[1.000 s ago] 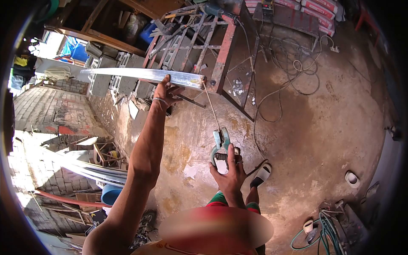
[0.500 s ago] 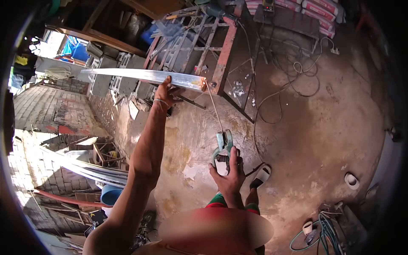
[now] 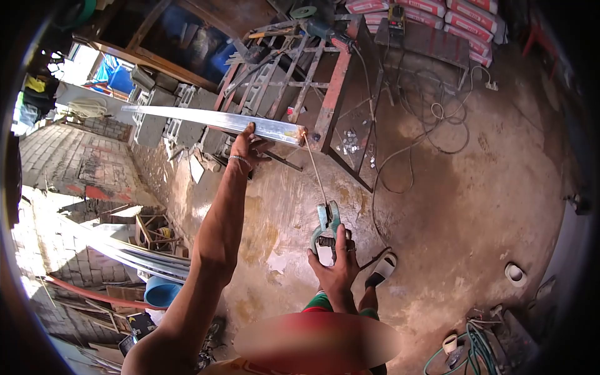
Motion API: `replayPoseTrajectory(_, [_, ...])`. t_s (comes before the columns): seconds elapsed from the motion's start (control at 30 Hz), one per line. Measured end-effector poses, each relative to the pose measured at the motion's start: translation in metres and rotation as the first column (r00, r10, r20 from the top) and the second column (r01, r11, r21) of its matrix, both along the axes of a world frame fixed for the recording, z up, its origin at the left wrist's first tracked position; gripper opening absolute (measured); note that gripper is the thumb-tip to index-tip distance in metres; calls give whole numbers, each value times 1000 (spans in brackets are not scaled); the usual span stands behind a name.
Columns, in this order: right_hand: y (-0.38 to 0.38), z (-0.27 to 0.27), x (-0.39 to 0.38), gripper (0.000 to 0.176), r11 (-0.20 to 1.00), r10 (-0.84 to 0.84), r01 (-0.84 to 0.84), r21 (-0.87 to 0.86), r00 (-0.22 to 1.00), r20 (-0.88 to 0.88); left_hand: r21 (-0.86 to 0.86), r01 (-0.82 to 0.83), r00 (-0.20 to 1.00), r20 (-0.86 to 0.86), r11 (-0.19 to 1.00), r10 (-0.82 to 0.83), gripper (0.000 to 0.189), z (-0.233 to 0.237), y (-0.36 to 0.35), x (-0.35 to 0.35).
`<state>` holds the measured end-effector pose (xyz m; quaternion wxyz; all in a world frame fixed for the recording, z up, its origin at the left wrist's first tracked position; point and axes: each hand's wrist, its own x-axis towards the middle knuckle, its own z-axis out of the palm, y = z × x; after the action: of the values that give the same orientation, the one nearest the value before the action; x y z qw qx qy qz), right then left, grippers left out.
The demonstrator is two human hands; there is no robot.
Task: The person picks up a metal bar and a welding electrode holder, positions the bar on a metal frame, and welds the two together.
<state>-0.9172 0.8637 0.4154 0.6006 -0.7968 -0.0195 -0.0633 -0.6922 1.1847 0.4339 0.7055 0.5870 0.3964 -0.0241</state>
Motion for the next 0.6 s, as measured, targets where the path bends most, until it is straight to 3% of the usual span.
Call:
replayPoseTrajectory(0.23, [1,1,2,90,1000,-23,23,-18,1000,14,48,-12,1000,-24,999,13,65,3,-4,0])
replayPoseTrajectory(0.3, [1,0,1,93,1000,-14,14,-19,1000,7,77,29,969,241,997,-46,59,-13,8,6])
replayPoseTrajectory(0.33, [1,-2,0,93,1000,-4,5,2,1000,-22,3,-69,997,39,998,68,44,17,-10,-4])
replayPoseTrajectory(0.37, [2,-3,-1,93,1000,6,-5,24,999,-50,-44,-80,991,107,996,84,40,-9,8,4])
replayPoseTrajectory(0.47, [1,-1,0,93,1000,3,-3,16,1000,-23,13,-58,995,86,998,57,45,-10,11,4])
replayPoseTrajectory(0.6, [1,-1,0,93,1000,2,-2,-7,1000,-18,-57,-55,997,58,997,58,56,-5,6,2])
